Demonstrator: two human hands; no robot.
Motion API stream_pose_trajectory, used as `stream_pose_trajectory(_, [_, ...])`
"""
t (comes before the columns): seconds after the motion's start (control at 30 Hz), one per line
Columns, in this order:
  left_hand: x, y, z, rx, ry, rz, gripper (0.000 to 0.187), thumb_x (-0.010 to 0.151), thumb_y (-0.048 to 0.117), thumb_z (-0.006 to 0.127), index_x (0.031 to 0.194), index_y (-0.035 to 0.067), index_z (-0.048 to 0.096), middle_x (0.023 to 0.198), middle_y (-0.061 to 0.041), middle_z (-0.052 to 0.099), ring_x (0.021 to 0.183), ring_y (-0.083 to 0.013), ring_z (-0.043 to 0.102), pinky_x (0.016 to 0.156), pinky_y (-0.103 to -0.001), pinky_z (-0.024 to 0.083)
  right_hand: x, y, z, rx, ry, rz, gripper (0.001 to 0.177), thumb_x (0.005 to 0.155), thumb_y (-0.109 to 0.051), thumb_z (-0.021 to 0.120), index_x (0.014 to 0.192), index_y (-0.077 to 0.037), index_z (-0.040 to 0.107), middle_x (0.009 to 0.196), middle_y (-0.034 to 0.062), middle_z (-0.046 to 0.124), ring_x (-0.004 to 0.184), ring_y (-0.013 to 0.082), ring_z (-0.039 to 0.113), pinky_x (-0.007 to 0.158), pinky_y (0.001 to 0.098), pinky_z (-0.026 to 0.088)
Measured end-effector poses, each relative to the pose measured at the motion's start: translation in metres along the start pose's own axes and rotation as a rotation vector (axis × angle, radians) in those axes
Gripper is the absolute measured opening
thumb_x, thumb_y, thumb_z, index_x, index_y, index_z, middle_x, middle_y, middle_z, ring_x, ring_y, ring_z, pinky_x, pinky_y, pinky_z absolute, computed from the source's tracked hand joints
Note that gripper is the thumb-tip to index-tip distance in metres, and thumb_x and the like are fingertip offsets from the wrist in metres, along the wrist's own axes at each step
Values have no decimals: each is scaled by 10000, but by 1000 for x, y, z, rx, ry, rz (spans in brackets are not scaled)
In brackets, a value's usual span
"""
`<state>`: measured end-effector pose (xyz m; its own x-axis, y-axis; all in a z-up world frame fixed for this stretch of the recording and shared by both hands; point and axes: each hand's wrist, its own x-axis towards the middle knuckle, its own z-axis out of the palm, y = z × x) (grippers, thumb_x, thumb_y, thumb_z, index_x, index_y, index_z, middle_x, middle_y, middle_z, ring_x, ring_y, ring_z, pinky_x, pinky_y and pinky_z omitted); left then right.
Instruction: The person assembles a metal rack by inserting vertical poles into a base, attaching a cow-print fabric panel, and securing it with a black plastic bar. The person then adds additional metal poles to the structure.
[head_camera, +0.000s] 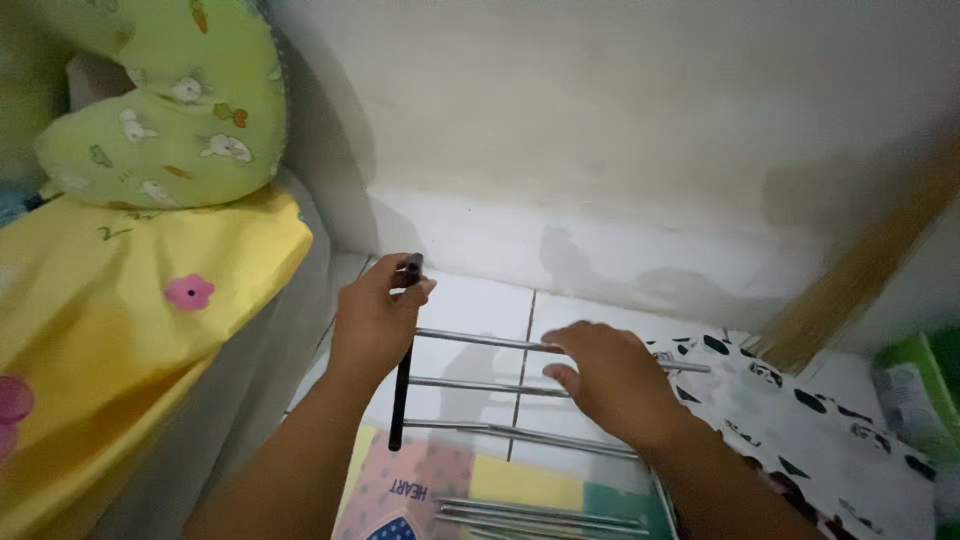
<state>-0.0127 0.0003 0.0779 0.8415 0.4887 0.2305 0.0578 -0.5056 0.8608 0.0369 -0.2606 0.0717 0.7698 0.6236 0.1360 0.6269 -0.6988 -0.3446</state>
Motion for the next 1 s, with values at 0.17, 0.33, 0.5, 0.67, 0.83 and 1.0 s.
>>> stream_pose_trajectory(0.17, [3, 3, -8, 61, -8, -13, 401, 913, 262, 710, 1257, 64, 657, 1001, -89, 779, 862, -170, 759, 743, -333, 570, 7, 0, 11, -124, 27, 13, 336, 912, -323, 657, 1207, -166, 693, 1061, 52, 722, 990, 281, 660, 926, 445, 493])
stream_pose_trajectory(0.33, [0, 4, -13, -162, 15, -55, 409, 866, 272, 734, 1204, 46, 695, 933, -76, 784, 824, -140, 748, 691, -322, 582, 5, 4, 10, -116, 84, -13, 243, 954, -311, 612, 1145, -198, 710, 930, 54, 712, 914, 277, 669, 796, 419, 546])
stream_pose_trajectory(0.5, [-4, -7, -15, -187, -117, -81, 348, 939, 257, 705, 1195, 21, 717, 913, -85, 773, 839, -118, 716, 750, -261, 551, 6, 4, -1, -163, 109, 70, 299, 965, -311, 579, 1213, -204, 708, 958, 57, 710, 906, 289, 679, 764, 427, 554])
stream_pose_trajectory(0.67, [-7, -24, -5, -499, -240, -210, 343, 980, 172, 623, 1256, -30, 642, 904, -72, 710, 751, -136, 650, 664, -291, 560, -1, 6, -10, -186, 162, -21, 288, 987, -309, 539, 1142, -130, 703, 958, 86, 721, 852, 298, 704, 782, 423, 562])
stream_pose_trajectory(0.83, [-4, -20, -3, -498, -183, -188, 352, 985, 176, 588, 1279, -3, 664, 864, -46, 683, 697, -102, 594, 614, -278, 531, -3, 1, -17, 23, 135, -28, 291, 999, -305, 525, 1066, -81, 699, 936, 134, 727, 842, 361, 694, 763, 459, 546])
stream_pose_trajectory(1.0, [-3, -13, -3, -414, -158, -168, 336, 994, 199, 585, 1260, 29, 698, 817, -20, 680, 670, -89, 574, 578, -254, 493, 2, -4, -21, 99, -77, 64, 273, 1004, -308, 482, 1013, -105, 663, 796, 98, 700, 732, 273, 689, 710, 435, 536])
